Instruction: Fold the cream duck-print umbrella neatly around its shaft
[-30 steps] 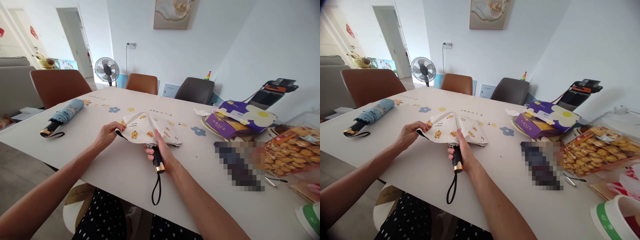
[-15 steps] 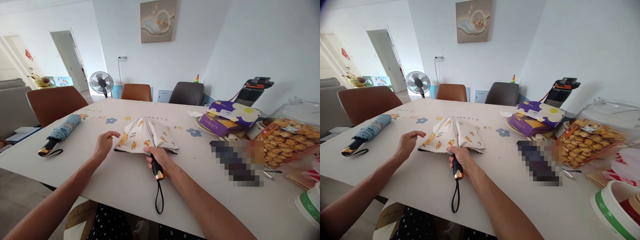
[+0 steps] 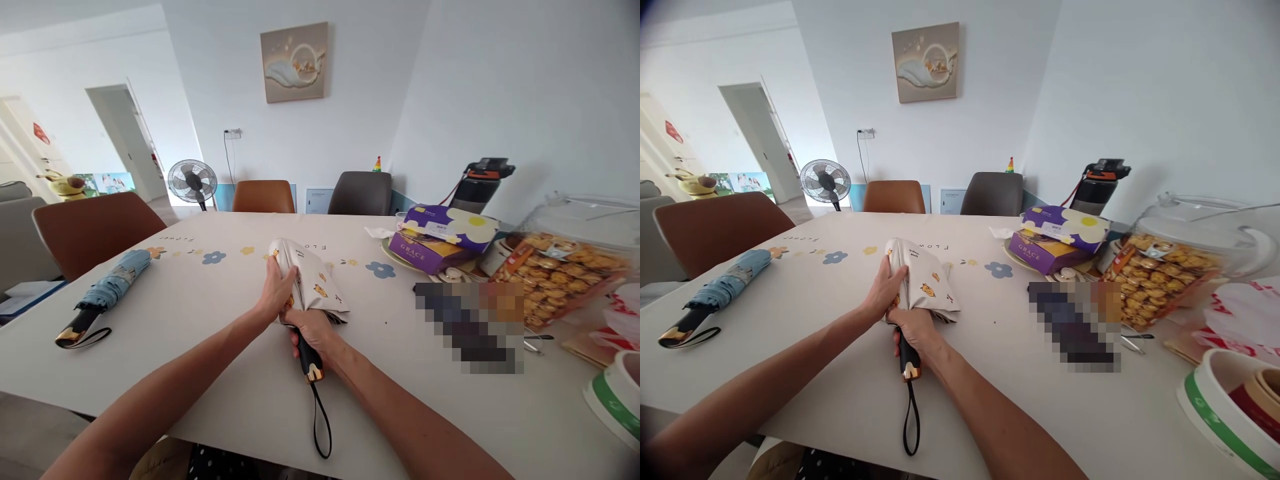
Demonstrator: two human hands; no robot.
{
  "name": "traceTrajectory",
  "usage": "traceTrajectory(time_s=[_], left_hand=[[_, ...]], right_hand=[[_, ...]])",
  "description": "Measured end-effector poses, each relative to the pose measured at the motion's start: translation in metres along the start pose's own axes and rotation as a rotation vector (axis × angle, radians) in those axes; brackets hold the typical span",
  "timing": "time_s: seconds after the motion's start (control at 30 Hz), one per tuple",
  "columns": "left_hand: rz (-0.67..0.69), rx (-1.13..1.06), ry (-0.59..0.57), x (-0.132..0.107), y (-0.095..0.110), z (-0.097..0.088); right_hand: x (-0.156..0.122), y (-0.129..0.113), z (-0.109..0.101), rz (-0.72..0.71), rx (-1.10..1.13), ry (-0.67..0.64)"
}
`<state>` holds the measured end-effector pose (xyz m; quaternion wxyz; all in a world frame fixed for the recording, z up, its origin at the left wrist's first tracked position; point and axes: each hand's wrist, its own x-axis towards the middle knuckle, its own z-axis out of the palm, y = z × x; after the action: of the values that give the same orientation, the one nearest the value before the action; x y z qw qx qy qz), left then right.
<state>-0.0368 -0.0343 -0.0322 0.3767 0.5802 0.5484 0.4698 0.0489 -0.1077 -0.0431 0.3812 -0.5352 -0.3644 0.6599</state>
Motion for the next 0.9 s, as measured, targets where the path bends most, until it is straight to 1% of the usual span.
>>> traceTrajectory(time_s=[0.07, 0.13, 0.2, 0.27, 0.33, 0.37, 0.43, 0.53, 0.67, 0.73, 0.8, 0.9], left_hand=[[-0.107, -0.146, 0.004, 0.005, 0.0, 0.0], [-0.207, -0.32, -0.031, 0.009, -0.003, -0.001], [-0.286, -0.491, -0.107, 0.01, -0.008, -0.002], [-0.356, -0.645, -0.218, 0.01, -0.012, -0.004], [-0.428, -0.761, -0.318, 0.01, -0.014, -0.005], [-0.461, -0.796, -0.349, 0.009, -0.014, -0.006], [-0.501, -0.833, -0.368, 0.009, -0.012, -0.009], [-0.502, -0.85, -0.387, 0.008, -0.01, -0.012], [-0.497, -0.842, -0.474, 0.009, -0.012, -0.015], [-0.499, -0.852, -0.498, 0.011, -0.015, -0.015], [-0.525, -0.854, -0.494, 0.013, -0.017, -0.015], [-0.548, -0.854, -0.442, 0.017, -0.021, -0.015]], right_hand=[[0.0, -0.001, -0.001, 0.0, 0.021, -0.029], [0.0, -0.002, -0.002, -0.006, 0.051, -0.079], [-0.001, -0.003, -0.004, -0.006, 0.075, -0.125], [-0.001, -0.005, -0.007, 0.004, 0.089, -0.165], [-0.002, -0.006, -0.008, 0.015, 0.105, -0.2], [-0.002, -0.006, -0.008, 0.019, 0.114, -0.213], [-0.004, -0.007, -0.007, 0.023, 0.137, -0.218], [-0.006, -0.007, -0.001, 0.021, 0.17, -0.189], [-0.006, -0.005, 0.003, -0.053, 0.244, -0.15], [-0.006, -0.005, 0.002, -0.034, 0.252, -0.146], [-0.005, -0.005, 0.001, -0.002, 0.255, -0.151], [-0.003, -0.005, 0.001, 0.001, 0.253, -0.143]])
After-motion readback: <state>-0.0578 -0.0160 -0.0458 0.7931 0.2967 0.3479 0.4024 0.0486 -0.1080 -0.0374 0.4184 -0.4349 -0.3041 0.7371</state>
